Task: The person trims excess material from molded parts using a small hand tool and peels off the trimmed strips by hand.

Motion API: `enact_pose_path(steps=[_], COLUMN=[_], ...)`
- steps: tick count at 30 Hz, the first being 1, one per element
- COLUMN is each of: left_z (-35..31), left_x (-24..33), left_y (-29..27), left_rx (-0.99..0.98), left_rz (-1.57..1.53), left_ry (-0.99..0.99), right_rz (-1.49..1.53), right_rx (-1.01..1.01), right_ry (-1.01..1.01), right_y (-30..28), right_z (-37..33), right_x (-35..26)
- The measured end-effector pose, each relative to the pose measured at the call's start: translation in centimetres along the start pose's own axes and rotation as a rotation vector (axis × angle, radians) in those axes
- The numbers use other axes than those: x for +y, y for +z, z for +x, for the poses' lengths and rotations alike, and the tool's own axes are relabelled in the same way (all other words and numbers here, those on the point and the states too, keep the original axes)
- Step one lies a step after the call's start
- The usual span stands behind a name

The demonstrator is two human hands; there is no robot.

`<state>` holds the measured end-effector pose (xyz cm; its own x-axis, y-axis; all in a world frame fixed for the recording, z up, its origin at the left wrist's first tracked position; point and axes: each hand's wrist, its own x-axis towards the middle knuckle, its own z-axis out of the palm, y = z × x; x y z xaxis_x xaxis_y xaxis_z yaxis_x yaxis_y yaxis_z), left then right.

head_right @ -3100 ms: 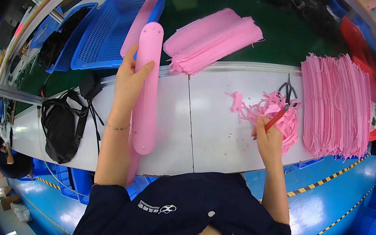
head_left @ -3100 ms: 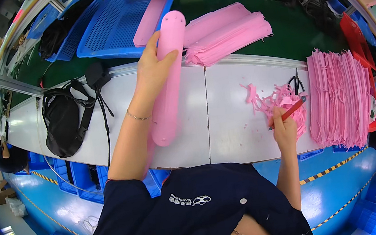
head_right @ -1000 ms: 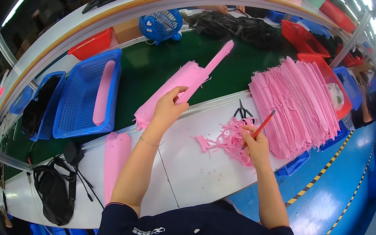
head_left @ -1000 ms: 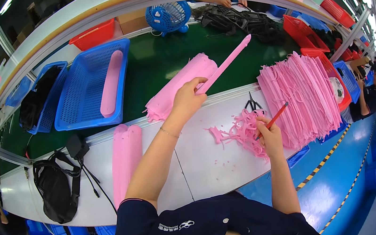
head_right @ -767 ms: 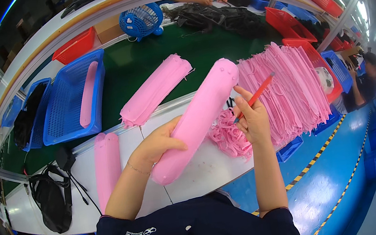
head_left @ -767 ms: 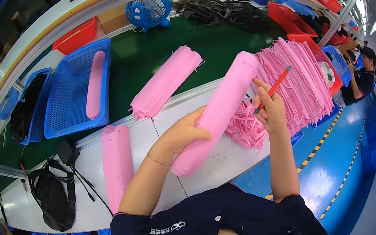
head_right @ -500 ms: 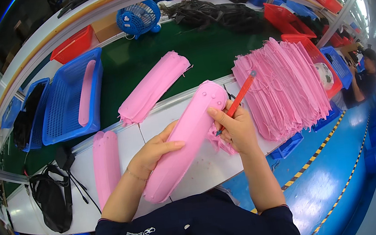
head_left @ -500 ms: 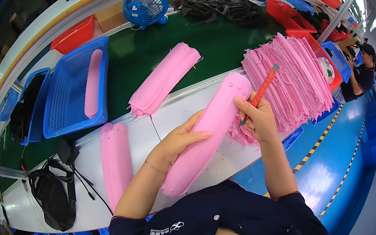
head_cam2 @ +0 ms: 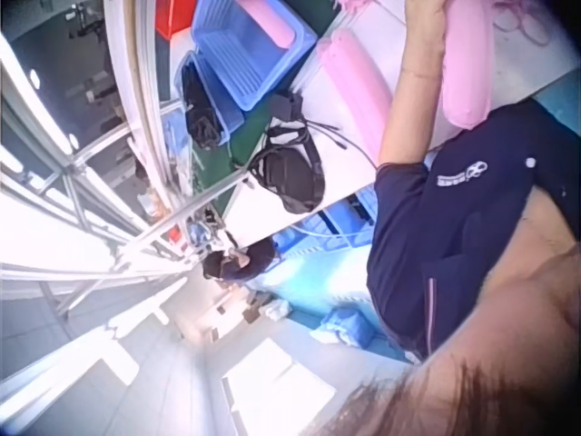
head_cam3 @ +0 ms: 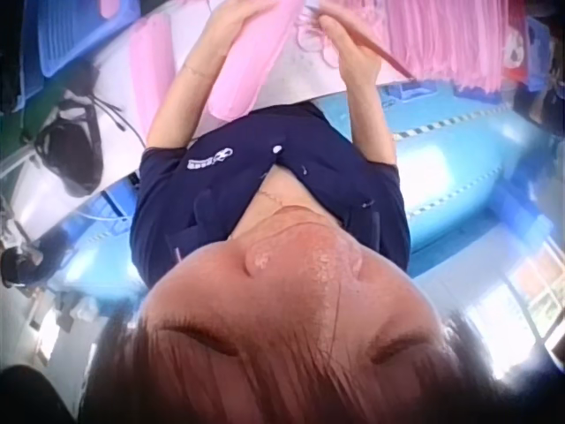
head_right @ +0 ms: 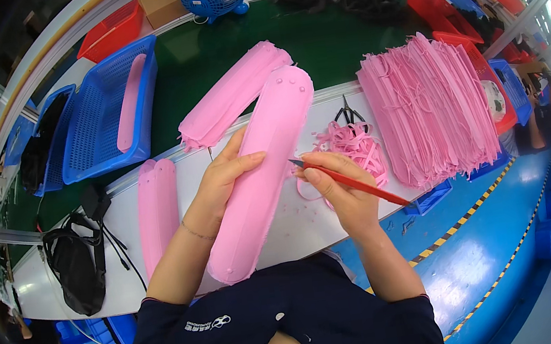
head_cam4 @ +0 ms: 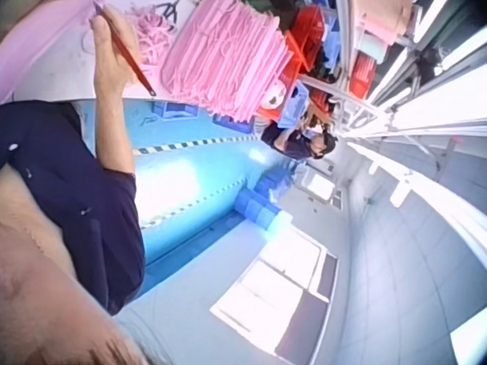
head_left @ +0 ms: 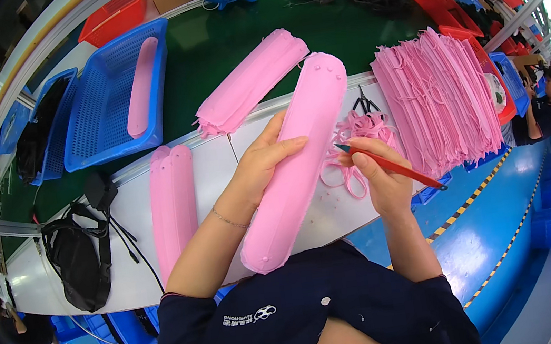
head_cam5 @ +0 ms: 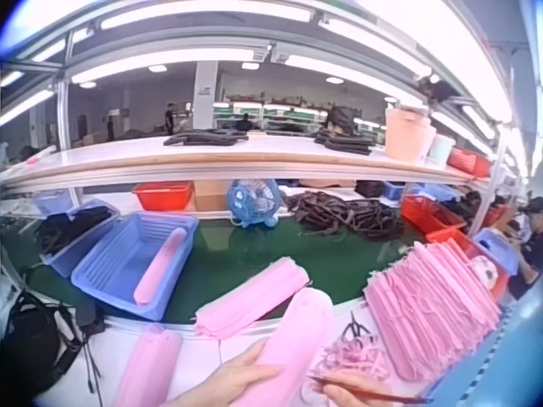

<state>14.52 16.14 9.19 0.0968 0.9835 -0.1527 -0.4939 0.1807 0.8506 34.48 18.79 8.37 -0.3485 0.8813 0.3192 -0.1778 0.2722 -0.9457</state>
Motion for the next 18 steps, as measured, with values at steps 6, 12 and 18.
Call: enact_pose_path(steps=[6,12,18], left_z=[0.7,1.0,1.5], left_x=[-0.6,-1.1,-1.3], left_y=[1.4,1.2,1.5], left_rx=[0.0,0.007,0.006], left_rz=[-0.044,-0.123,-0.13], left_ry=[0.073,0.094,0.081], right_rz=[0.116,-0.431,-0.292], right_rx=[-0.07,0.312,0.276], right_ry=[-0.026,-0.332,-0.026], right_y=[1.8,-2.1,-1.8], right_z=[-1.6,0.2,-2.3], right_x=[1.2,1.5,2.2])
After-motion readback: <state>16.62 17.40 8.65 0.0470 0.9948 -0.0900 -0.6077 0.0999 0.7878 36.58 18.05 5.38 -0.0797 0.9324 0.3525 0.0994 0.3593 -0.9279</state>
